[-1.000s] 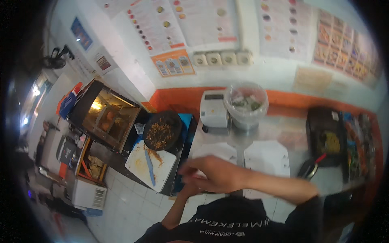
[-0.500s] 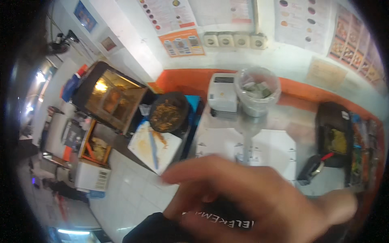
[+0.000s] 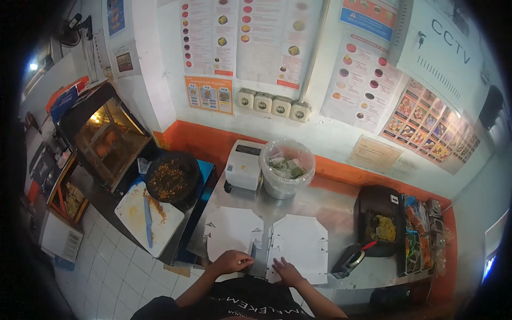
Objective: The person is folding and assembling cardboard food boxes by hand one at a time on a counter.
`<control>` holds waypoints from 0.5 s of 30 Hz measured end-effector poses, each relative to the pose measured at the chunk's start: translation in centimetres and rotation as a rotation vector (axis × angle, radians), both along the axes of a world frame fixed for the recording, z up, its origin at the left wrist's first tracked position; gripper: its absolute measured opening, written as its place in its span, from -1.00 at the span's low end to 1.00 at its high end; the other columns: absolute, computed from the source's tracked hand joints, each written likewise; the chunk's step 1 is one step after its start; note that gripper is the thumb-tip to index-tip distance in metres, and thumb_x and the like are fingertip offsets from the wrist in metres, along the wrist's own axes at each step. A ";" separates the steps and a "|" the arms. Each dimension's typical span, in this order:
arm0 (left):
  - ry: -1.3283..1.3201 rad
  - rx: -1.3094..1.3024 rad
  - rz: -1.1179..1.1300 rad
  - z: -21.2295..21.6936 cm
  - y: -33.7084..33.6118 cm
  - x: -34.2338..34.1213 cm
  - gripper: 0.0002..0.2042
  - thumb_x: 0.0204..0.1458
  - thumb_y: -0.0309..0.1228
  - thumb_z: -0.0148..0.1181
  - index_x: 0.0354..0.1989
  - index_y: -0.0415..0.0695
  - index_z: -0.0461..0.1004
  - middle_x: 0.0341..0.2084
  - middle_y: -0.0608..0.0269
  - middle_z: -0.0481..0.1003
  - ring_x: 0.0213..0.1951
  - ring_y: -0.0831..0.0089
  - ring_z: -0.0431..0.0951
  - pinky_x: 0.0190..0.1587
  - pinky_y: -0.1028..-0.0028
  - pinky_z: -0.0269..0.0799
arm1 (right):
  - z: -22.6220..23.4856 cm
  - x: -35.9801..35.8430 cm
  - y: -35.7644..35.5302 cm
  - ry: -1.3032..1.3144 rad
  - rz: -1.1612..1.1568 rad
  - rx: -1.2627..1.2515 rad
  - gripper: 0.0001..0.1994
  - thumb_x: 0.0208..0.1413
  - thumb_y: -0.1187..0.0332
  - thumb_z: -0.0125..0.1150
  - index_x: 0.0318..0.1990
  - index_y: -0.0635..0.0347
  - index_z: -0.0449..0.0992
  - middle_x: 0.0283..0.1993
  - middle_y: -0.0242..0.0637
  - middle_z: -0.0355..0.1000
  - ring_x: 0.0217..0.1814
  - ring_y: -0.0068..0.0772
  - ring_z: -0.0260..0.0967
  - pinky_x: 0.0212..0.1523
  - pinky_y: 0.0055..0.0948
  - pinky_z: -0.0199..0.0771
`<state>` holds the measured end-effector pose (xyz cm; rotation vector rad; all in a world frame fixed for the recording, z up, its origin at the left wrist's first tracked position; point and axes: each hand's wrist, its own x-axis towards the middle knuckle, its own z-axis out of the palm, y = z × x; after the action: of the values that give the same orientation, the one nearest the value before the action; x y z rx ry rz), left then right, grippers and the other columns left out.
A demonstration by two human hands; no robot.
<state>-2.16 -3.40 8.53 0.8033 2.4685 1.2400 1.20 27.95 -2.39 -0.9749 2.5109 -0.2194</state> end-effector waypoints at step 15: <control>-0.098 0.002 -0.141 0.6 2.8 -2.5 -0.55 0.19 -0.11 0.23 0.10 -0.19 0.54 0.01 -0.03 0.57 0.05 0.07 0.56 0.13 0.22 0.44 | 7.3 -1.1 1.8 -0.208 -0.633 -0.462 -0.87 0.15 0.35 0.39 -0.27 0.23 0.68 -0.22 -0.10 0.63 -0.16 -0.27 0.61 -0.12 -0.29 0.58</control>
<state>-4.70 -0.61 9.15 0.8786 2.2911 1.2027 0.14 29.70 4.90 -0.2404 2.5364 -1.0673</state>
